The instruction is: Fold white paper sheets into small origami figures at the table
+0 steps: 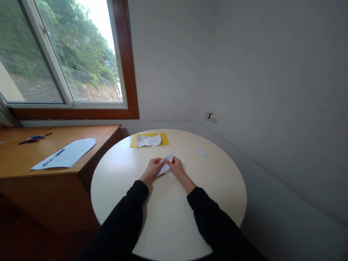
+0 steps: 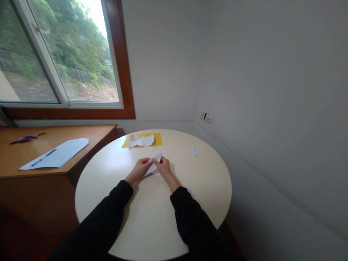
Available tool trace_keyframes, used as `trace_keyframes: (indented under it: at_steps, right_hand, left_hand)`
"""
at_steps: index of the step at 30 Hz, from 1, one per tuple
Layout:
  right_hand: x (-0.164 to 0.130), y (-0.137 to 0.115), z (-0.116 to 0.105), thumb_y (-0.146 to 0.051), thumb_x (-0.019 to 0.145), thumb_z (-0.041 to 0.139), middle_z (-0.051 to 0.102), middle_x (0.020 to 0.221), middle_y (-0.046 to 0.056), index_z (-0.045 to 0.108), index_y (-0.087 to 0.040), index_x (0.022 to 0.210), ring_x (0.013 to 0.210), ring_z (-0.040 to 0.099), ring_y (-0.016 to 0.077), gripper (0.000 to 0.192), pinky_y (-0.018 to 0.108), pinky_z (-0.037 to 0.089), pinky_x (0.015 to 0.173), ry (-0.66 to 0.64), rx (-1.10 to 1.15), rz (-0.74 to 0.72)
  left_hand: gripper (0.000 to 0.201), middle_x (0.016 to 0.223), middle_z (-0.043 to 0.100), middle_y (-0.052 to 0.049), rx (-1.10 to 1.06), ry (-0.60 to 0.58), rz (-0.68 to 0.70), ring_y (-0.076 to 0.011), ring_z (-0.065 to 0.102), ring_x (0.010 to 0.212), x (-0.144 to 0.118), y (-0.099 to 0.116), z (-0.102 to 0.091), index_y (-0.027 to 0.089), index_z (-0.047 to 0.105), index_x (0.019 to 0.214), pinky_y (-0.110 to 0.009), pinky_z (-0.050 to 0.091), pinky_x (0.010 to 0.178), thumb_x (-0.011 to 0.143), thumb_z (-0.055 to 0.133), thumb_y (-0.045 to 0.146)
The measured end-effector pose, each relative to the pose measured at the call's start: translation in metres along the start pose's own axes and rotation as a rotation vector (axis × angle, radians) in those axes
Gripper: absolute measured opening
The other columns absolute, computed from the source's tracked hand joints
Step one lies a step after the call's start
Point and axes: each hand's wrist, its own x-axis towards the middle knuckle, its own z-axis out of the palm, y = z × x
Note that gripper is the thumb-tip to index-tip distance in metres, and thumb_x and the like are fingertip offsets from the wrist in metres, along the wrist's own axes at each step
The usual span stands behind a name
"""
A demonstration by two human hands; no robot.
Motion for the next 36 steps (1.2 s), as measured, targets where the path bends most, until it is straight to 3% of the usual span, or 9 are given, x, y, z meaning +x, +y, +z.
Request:
trace_keyframes:
  at_steps: [6,16,19,23,25,30,36]
  right_hand:
    - [0.000,-0.001,-0.002,-0.042,0.053,0.067,0.055,0.055,-0.001,0.058,-0.013,0.062,0.050,0.044,0.0095,0.032,0.024,0.034,0.050,0.038,0.030,0.051]
    - [0.002,0.003,-0.004,-0.041,0.054,0.067,0.046,0.050,-0.005,0.051,-0.015,0.058,0.047,0.038,0.0068,0.031,0.022,0.029,0.046,0.085,0.087,0.079]
    - [0.002,0.002,-0.004,-0.043,0.056,0.065,0.043,0.050,-0.006,0.051,-0.016,0.061,0.045,0.036,0.0064,0.031,0.021,0.027,0.044,0.083,0.089,0.085]
    - [0.003,-0.001,-0.007,-0.046,0.058,0.063,0.051,0.059,-0.004,0.057,-0.018,0.081,0.050,0.044,0.0080,0.037,0.020,0.031,0.045,0.086,0.111,0.093]
    - [0.005,-0.003,-0.011,-0.045,0.057,0.064,0.054,0.062,-0.003,0.058,-0.018,0.084,0.052,0.046,0.0082,0.038,0.020,0.033,0.047,0.076,0.111,0.102]
    - [0.007,-0.009,-0.029,-0.036,0.056,0.067,0.051,0.054,-0.005,0.057,-0.016,0.065,0.049,0.044,0.0070,0.024,0.021,0.032,0.050,-0.076,0.072,0.122]
    - [0.004,-0.019,-0.049,-0.032,0.059,0.068,0.056,0.052,-0.002,0.060,-0.013,0.062,0.049,0.047,0.0075,0.022,0.022,0.032,0.053,-0.383,-0.030,0.187]
  left_hand:
    - [0.041,0.050,0.046,0.003,0.045,-0.027,-0.001,-0.0068,0.038,0.047,0.000,-0.002,0.000,0.010,0.057,0.063,-0.020,0.024,0.044,0.055,0.068,0.049]
    - [0.038,0.052,0.049,0.002,0.072,-0.065,-0.004,-0.0072,0.041,0.048,0.000,-0.002,0.000,0.010,0.057,0.066,-0.019,0.026,0.044,0.057,0.067,0.046]
    - [0.040,0.058,0.056,-0.001,0.046,-0.054,-0.025,-0.0087,0.046,0.050,-0.002,0.000,0.000,0.010,0.059,0.078,-0.019,0.030,0.044,0.057,0.069,0.044]
    - [0.056,0.064,0.062,-0.002,0.016,-0.046,-0.060,-0.0116,0.053,0.053,-0.004,0.003,-0.001,0.014,0.054,0.107,-0.020,0.036,0.046,0.059,0.069,0.041]
    - [0.054,0.064,0.062,-0.003,0.041,-0.046,-0.057,-0.0117,0.053,0.053,-0.003,0.004,-0.003,0.014,0.056,0.107,-0.020,0.037,0.046,0.061,0.068,0.039]
    - [0.039,0.063,0.059,-0.003,0.152,-0.073,-0.059,-0.0093,0.049,0.052,0.000,0.006,-0.008,0.009,0.063,0.091,-0.020,0.034,0.048,0.059,0.068,0.031]
    - [0.033,0.057,0.056,0.000,0.276,-0.230,-0.083,-0.0094,0.046,0.051,-0.003,0.013,-0.018,0.012,0.066,0.084,-0.020,0.029,0.046,0.060,0.068,0.034]
